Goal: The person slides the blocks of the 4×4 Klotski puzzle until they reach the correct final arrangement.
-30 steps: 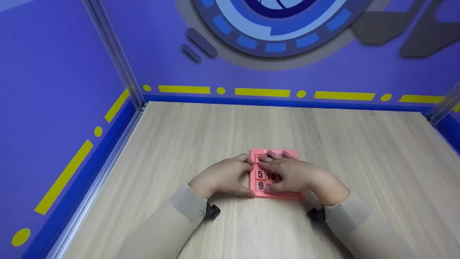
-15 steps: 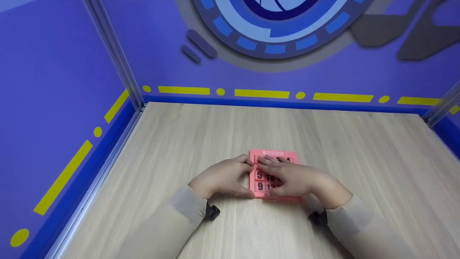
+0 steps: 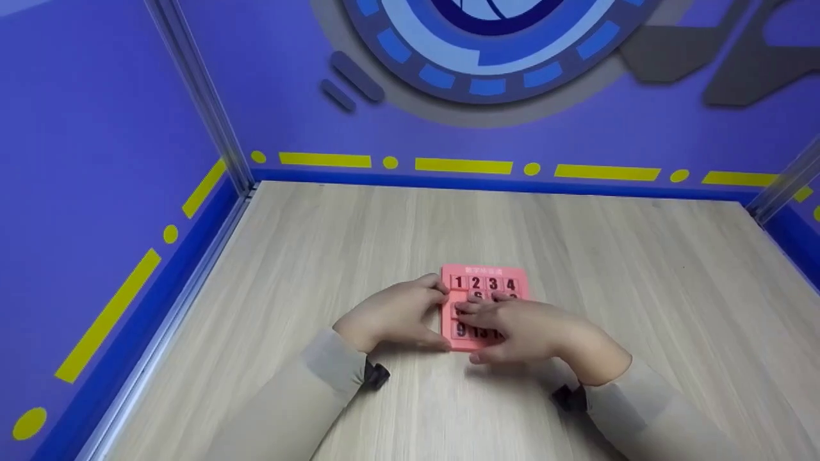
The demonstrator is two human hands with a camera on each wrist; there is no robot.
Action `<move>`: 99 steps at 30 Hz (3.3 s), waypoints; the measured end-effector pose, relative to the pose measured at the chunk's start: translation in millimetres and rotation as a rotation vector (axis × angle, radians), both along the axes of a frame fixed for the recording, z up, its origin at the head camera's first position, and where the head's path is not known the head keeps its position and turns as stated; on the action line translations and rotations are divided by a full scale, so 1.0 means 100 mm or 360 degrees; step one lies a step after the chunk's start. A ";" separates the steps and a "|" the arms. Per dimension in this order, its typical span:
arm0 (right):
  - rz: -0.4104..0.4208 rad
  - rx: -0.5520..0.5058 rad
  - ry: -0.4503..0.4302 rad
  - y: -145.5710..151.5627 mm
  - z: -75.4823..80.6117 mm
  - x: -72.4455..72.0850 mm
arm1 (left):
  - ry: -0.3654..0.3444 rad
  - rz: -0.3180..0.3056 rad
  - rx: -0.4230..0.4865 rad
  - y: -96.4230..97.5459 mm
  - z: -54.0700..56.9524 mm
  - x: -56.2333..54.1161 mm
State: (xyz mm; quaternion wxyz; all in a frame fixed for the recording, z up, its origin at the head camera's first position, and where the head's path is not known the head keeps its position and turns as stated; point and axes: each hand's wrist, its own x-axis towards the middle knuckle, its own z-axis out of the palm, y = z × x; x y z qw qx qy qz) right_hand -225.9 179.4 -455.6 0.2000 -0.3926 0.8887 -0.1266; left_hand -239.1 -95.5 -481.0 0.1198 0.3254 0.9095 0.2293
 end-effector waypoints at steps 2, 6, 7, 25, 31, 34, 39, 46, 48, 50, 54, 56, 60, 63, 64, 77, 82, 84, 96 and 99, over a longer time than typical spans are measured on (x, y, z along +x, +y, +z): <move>-0.0008 0.0004 0.0002 0.00 -0.01 0.00 | -0.0002 0.0000 -0.0001 0.00 0.00 0.00; -0.0020 0.0004 0.0010 0.02 -0.04 -0.02 | -0.0013 0.0004 0.0007 0.01 0.01 0.01; -0.0024 0.0001 0.0012 0.02 -0.05 -0.03 | -0.0014 0.0005 0.0009 0.01 0.01 0.01; -0.0166 0.0000 -0.0048 0.10 -0.13 -0.12 | 0.0009 -0.0007 -0.0010 0.03 0.02 -0.01; -0.0137 -0.0023 -0.0018 0.09 -0.11 -0.09 | 0.0016 0.0003 -0.0012 0.01 0.02 -0.01; -0.0105 -0.0077 -0.0005 0.10 -0.09 -0.05 | 0.0001 0.0016 -0.0005 0.00 0.01 0.00; 0.0006 -0.0179 0.0031 0.14 -0.09 0.07 | -0.0008 0.0022 0.0004 0.00 0.00 0.01; 0.0150 -0.0103 0.0043 0.08 -0.05 0.22 | 0.0005 0.0021 0.0024 -0.02 -0.03 0.00; 0.0158 -0.0060 0.0033 0.06 -0.05 0.23 | -0.0001 0.0031 0.0033 -0.03 -0.05 0.01; 0.0156 -0.0036 0.0021 0.05 -0.06 0.23 | -0.0014 0.0043 0.0039 -0.04 -0.06 0.03; 0.0154 -0.0036 0.0006 0.05 -0.08 0.22 | -0.0019 0.0046 0.0049 -0.05 -0.06 0.04; 0.0157 -0.0045 0.0010 0.06 -0.08 0.21 | -0.0013 0.0040 0.0047 -0.04 -0.06 0.03; 0.0160 -0.0062 0.0024 0.08 -0.10 0.21 | -0.0019 0.0029 0.0036 -0.03 -0.05 0.02; 0.0160 -0.0065 0.0032 0.09 -0.10 0.22 | -0.0023 0.0026 0.0022 -0.01 -0.03 0.02; 0.0153 -0.0064 0.0031 0.09 -0.10 0.22 | -0.0021 0.0024 0.0020 -0.01 -0.03 0.02; 0.0012 -0.0011 -0.0009 0.11 -0.11 0.21 | -0.0018 0.0030 0.0009 0.01 -0.02 0.01; 0.0001 -0.0028 -0.0010 0.12 -0.14 0.19 | -0.0007 0.0026 0.0010 0.01 -0.03 0.00; -0.0011 -0.0045 -0.0011 0.12 -0.16 0.18 | 0.0002 0.0022 0.0008 0.00 -0.03 0.00; -0.0028 -0.0076 0.0001 0.20 -0.10 0.21 | 0.0004 0.0008 -0.0005 0.01 -0.03 -0.01; -0.0008 -0.0058 0.0007 0.26 -0.07 0.26 | -0.0005 0.0027 -0.0006 0.01 -0.03 0.00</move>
